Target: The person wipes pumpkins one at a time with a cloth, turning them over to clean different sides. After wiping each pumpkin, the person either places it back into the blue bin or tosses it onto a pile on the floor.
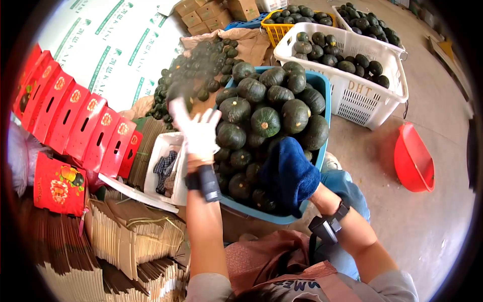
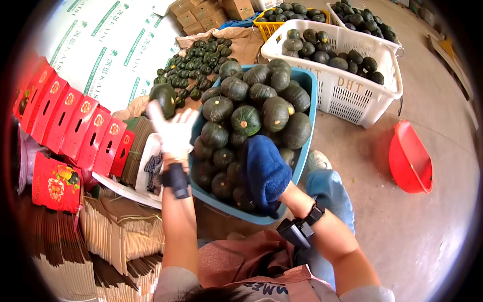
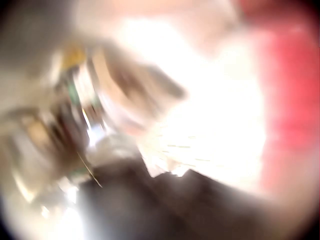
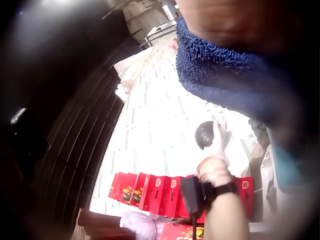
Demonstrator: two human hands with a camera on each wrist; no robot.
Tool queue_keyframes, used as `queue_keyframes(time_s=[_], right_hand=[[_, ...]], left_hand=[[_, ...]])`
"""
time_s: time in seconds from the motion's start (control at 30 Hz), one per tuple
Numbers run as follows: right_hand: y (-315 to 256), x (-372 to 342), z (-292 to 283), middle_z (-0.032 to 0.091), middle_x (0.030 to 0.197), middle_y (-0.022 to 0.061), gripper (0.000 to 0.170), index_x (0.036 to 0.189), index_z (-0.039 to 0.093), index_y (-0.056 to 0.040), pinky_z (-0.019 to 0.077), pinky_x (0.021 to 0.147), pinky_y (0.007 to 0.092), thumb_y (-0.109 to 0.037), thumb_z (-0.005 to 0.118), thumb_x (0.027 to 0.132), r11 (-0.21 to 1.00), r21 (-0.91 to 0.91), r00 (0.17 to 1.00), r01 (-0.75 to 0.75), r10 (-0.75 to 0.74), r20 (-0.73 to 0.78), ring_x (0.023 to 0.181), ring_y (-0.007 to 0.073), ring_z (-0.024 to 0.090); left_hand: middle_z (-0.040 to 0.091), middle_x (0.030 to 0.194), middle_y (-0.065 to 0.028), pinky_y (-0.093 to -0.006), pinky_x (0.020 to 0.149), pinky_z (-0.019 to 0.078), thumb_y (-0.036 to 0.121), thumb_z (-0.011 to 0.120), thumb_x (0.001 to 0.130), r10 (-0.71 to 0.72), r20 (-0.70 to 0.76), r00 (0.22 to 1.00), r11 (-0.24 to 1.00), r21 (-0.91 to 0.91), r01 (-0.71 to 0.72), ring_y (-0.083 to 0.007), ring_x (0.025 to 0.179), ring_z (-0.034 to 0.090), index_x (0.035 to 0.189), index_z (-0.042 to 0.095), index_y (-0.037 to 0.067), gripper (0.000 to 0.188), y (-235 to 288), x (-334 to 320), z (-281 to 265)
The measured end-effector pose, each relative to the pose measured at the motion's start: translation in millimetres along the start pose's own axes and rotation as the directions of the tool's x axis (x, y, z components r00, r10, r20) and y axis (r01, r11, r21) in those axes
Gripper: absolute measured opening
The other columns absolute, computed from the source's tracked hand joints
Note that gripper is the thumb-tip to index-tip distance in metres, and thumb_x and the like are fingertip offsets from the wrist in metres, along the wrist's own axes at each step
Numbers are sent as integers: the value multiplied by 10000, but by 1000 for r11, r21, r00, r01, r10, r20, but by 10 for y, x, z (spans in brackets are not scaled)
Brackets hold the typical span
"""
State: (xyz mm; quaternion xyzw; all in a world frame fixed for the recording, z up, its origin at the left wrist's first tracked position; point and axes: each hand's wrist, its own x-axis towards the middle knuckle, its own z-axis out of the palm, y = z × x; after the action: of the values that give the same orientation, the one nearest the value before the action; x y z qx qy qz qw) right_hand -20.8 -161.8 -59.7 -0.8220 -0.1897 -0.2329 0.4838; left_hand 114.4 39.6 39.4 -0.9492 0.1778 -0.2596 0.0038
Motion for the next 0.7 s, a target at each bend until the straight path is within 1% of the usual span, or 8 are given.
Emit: queue_keyframes(time_s=[0.07, 0.1, 0.2, 0.33, 0.47, 0.6, 0.63, 0.7], right_hand=[[-199, 201, -161, 550, 843, 180, 176, 922, 556, -2, 434, 741, 449, -81, 641, 790, 903, 240, 932, -356, 363, 13, 814, 397, 543], [-227, 172, -189, 545, 857, 169, 233, 937, 537, 1, 443, 733, 413, -70, 680, 767, 984, -23, 970, -177, 171, -172, 793, 368, 541], [-243, 219, -182, 536, 860, 169, 206, 931, 531, 0, 454, 745, 383, -22, 665, 776, 965, 104, 919, -242, 263, -295, 791, 336, 536], [-84, 136, -114, 582, 915, 118, 291, 1000, 509, -7, 472, 785, 331, 9, 708, 788, 872, 352, 853, -339, 443, -275, 862, 222, 576], [-370, 250, -250, 573, 877, 166, 185, 953, 539, -9, 465, 755, 383, -25, 639, 798, 973, 1, 915, -230, 217, -340, 857, 316, 564], [-349, 324, 173, 540, 892, 208, 147, 927, 543, -16, 444, 770, 425, -113, 557, 818, 919, -382, 880, -95, -102, -463, 872, 405, 526], [-287, 246, 256, 527, 928, 203, 203, 960, 535, -15, 443, 799, 413, -129, 590, 801, 973, -214, 910, -88, -10, -415, 896, 391, 523], [-364, 148, 62, 498, 1023, 183, 433, 1084, 512, -3, 433, 879, 380, -184, 699, 738, 980, 189, 967, 66, -17, -252, 980, 354, 517]], left_hand=[[602, 1114, -122, -487, 955, 473, 276, 821, 664, -267, 490, 830, -204, -870, 448, -301, 1035, 571, 1350, 459, 92, 798, 605, 373, 49], [586, 1184, -187, -519, 936, 473, 299, 831, 625, -24, 73, 997, 540, -838, 75, -360, 1107, 553, 1315, 481, 38, 816, 776, 260, 248], [375, 1388, -271, -529, 982, 432, 300, 822, 578, 7, 141, 990, 905, -422, 54, -465, 1224, 402, 1289, 549, 222, 765, 1181, 4, 964], [432, 1301, -230, -506, 956, 452, 232, 813, 596, -72, 149, 986, 834, -534, 141, -422, 1160, 455, 1301, 489, 233, 776, 1124, 101, 899], [548, 1187, -116, -345, 903, 483, 178, 762, 806, -108, 598, 795, -541, -706, 457, -201, 1097, 542, 1287, 428, 91, 591, 930, -252, 232], [537, 1152, -72, -307, 921, 459, 159, 720, 845, -183, 529, 829, -458, -792, 404, -149, 1055, 510, 1247, 473, 55, 483, 1071, -798, -172], [531, 1150, -72, -295, 930, 450, 164, 712, 852, -288, 313, 905, -113, -949, 293, -147, 1051, 506, 1258, 481, 50, 480, 1093, -938, -131], [533, 1147, -55, -300, 937, 446, 120, 696, 825, -173, 351, 920, -275, -915, 297, -147, 1051, 513, 1247, 512, 69, 463, 1072, -1163, -253]])
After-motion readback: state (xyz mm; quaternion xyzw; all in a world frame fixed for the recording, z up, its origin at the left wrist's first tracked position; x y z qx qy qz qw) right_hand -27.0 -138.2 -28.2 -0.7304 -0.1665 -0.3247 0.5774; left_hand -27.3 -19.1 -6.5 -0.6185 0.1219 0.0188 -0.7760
